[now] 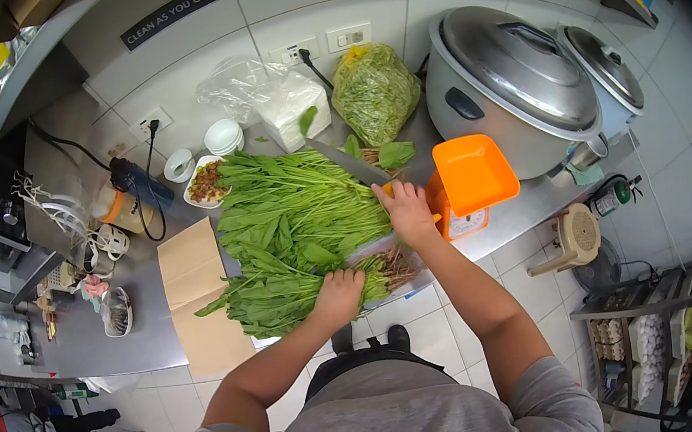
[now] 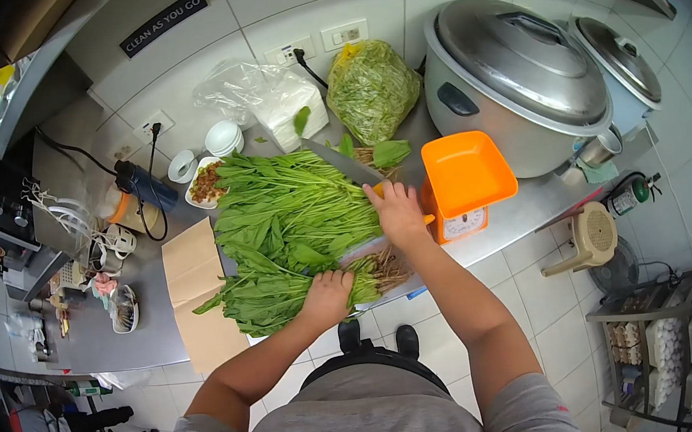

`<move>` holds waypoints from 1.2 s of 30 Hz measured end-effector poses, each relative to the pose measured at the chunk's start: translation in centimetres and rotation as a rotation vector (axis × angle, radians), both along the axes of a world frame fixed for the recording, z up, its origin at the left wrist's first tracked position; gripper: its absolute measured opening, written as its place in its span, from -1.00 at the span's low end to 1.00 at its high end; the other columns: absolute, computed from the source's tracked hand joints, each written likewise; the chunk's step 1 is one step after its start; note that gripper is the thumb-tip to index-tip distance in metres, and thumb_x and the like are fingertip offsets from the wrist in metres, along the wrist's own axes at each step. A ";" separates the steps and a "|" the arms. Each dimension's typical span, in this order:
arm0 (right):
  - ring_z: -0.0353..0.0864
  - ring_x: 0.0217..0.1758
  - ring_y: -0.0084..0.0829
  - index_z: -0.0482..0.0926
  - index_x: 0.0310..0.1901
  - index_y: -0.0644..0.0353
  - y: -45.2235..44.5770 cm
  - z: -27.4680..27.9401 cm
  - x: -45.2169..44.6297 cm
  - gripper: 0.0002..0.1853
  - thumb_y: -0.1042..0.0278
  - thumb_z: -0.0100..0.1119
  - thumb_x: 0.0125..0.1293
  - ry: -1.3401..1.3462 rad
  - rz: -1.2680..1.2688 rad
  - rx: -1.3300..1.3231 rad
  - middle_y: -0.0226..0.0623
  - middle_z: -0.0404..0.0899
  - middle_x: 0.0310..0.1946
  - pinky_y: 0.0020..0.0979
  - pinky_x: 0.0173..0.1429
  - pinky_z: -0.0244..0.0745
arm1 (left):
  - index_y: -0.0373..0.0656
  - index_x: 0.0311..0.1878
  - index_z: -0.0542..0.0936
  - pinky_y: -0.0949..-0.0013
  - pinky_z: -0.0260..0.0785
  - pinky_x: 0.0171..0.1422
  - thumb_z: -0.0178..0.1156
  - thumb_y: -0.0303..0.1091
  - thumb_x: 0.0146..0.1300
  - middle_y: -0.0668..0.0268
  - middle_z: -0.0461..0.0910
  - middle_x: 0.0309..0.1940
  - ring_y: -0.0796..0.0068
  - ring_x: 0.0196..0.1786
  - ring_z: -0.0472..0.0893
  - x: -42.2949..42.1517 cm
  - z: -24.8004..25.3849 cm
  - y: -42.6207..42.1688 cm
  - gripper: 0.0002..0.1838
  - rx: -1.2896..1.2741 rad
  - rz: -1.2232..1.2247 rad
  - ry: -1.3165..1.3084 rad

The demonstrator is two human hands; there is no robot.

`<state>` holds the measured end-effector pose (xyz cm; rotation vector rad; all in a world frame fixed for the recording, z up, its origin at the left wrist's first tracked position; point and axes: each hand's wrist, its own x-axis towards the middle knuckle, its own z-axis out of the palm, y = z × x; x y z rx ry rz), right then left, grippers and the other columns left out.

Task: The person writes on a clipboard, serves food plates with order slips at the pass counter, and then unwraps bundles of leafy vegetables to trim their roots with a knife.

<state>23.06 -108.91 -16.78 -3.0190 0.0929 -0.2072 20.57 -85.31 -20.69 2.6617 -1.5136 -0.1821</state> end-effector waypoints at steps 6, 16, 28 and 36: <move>0.02 0.51 -0.14 0.21 0.42 -0.03 4.2 0.1 1.0 -0.14 0.22 0.38 0.04 0.058 0.451 0.026 -0.13 0.19 0.37 0.16 0.55 -0.26 | -0.24 0.06 0.40 0.16 0.34 0.11 0.33 -0.35 -0.11 0.11 0.49 -0.12 0.11 -0.01 0.53 0.2 0.1 0.2 -0.41 -0.068 0.054 0.085; 0.00 0.52 -0.16 0.38 0.32 -0.05 5.7 -1.8 9.6 -0.34 0.43 0.26 0.12 0.052 0.439 -0.066 -0.21 0.22 0.34 0.19 0.55 -0.24 | -0.27 -0.06 0.45 0.19 0.39 0.04 0.21 -0.44 -0.09 0.11 0.51 -0.20 0.16 -0.12 0.56 1.1 -0.7 0.1 -0.57 -0.174 0.010 0.065; 0.34 0.28 -0.01 0.40 0.24 0.05 0.8 -0.3 4.2 -0.44 0.48 0.11 0.13 -0.064 -0.101 0.306 -0.04 0.42 0.16 0.01 0.34 0.21 | -0.25 -0.17 0.42 0.13 0.44 -0.11 0.27 -0.46 -0.17 0.06 0.57 -0.32 0.07 -0.23 0.61 2.8 1.6 -0.6 -0.59 -0.145 0.089 0.197; 0.60 -0.15 0.10 0.29 0.30 0.07 0.0 0.6 -0.3 -0.44 0.44 0.08 0.23 -0.057 -0.263 0.391 0.10 0.57 -0.19 -0.01 -0.10 0.50 | -0.23 -0.05 0.38 0.15 0.42 0.06 0.45 -0.28 -0.18 0.05 0.56 -0.19 0.06 -0.05 0.58 6.3 2.1 -3.6 -0.39 -0.076 0.283 0.172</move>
